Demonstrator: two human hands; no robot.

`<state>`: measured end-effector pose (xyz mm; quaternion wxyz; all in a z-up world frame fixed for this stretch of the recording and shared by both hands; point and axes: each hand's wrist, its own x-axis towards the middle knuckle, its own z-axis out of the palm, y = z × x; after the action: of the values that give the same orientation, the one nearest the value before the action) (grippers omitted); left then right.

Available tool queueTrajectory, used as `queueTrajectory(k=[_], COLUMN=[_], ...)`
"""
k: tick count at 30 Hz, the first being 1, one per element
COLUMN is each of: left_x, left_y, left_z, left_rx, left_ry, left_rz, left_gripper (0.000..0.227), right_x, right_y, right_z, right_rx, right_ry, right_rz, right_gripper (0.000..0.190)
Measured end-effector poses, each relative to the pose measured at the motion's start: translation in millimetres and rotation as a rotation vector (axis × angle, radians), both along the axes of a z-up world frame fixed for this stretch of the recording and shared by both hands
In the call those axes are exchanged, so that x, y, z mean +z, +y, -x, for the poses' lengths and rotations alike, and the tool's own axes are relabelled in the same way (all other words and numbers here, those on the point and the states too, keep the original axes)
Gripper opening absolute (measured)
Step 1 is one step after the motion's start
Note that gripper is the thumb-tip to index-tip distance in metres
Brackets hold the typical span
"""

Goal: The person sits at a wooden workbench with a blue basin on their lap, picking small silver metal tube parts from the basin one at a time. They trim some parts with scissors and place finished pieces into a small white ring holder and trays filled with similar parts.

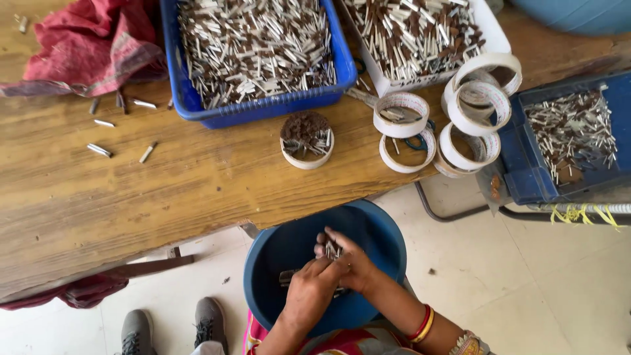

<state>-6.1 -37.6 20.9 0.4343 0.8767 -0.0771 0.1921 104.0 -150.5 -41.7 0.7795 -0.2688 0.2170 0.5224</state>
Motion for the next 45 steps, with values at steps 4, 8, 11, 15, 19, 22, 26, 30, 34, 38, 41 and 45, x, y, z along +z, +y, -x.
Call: queueTrajectory(k=[4,8,11,15,19,22,26,30,34,38,41,45], left_x=[9,-20,-8,-10,-88,-92,-44,-4,-32,-28,-6,-22], left_y=[4,13,20,21,27,29,27,21,6,9,-1,5], left_z=[4,12,11,16,21,18,8,-6,-3,-1,1,-15], left_rx=[0.099,0.21,0.283,0.344,0.344,0.362,0.132,0.015,0.021,-0.095,-0.043,-0.005], left_ry=[0.086,0.367,0.47,0.545,0.443,0.499,0.7,0.778,0.633,0.519,0.528,0.535], left_rz=[0.371,1.184,1.497,1.669,1.754,1.825,1.804,1.606,1.304,1.32,1.353,1.32], left_gripper=[0.027,0.026,0.026,0.025,0.025,0.031,0.058,0.083,0.1,0.111,0.11,0.097], right_x=[-9,66,181,263,220,171,107,83,85,78,80,69], right_y=[-2,19,77,123,95,67,23,-25,-42,-53,-52,-46], right_z=[-2,-25,-76,-116,-57,-11,7,-3,-9,-17,-16,-28], right_rx=[0.098,0.263,-0.079,-0.228,0.006,0.501,0.651,0.463,0.519,0.625,0.571,0.644], right_ry=[-0.014,-0.955,-2.035,-2.349,-2.594,-2.431,-2.176,-1.968,-1.743,-1.88,-1.644,-1.652], right_rz=[-0.031,0.082,0.234,0.62,0.4,0.074,0.164,0.51,-0.083,0.12,-0.144,0.141], right_gripper=[0.028,0.037,0.018,0.031,0.038,0.049,0.059,0.053,0.07,0.061,0.053,0.046])
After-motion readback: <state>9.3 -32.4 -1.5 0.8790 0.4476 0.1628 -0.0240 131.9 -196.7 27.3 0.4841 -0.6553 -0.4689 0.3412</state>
